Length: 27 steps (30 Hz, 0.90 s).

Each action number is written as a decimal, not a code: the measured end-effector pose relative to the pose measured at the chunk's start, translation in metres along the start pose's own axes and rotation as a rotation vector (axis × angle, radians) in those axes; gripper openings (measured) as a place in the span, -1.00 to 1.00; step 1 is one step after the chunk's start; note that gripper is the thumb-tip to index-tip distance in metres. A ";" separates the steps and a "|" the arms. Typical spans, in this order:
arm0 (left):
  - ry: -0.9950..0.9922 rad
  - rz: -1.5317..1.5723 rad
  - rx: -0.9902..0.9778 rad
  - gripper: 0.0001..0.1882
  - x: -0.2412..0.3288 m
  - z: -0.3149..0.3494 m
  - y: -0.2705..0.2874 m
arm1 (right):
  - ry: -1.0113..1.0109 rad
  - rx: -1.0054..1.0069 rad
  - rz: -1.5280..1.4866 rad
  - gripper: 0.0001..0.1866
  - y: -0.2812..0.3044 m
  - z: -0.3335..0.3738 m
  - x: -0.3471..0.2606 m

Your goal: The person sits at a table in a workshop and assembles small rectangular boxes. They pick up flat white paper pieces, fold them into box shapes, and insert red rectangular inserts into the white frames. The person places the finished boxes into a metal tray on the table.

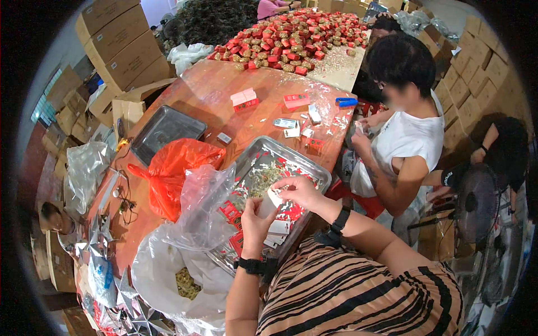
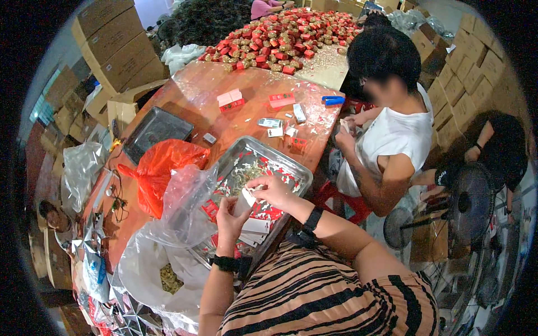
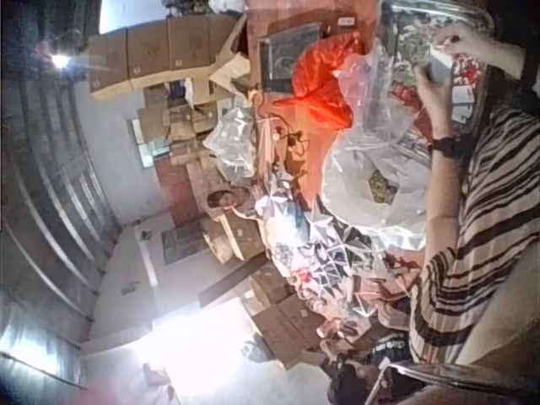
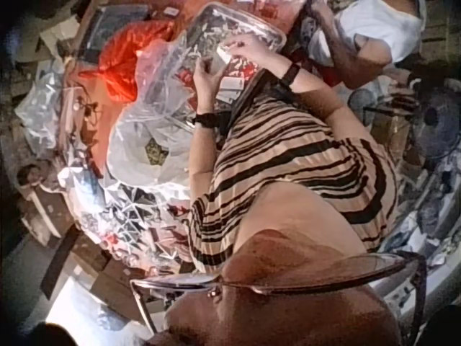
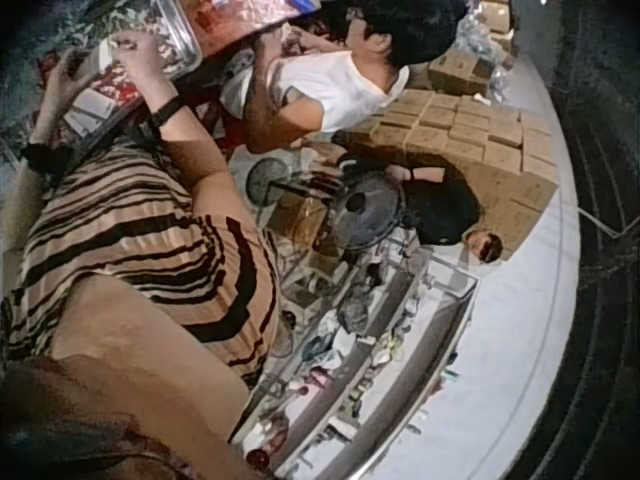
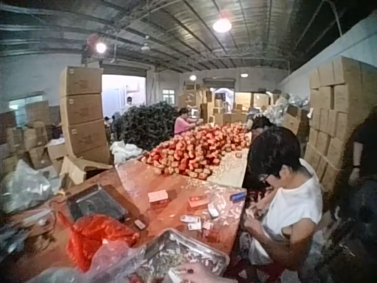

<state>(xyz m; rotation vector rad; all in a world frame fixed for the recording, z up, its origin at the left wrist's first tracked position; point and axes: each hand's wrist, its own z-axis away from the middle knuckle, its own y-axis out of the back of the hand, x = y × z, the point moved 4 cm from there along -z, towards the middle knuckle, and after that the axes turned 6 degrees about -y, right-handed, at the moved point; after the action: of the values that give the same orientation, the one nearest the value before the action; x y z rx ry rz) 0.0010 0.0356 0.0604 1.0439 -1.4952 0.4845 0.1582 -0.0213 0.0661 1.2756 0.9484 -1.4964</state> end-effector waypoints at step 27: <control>0.719 0.867 0.040 -0.88 -0.021 0.001 -0.013 | 0.875 0.080 0.894 -0.78 -0.024 0.041 -0.021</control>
<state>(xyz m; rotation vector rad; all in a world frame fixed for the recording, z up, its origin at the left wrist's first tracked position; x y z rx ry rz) 0.0095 0.0351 0.0368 0.1270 -1.2006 1.3368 0.1243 -0.0503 0.0936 2.0947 0.6460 -0.2527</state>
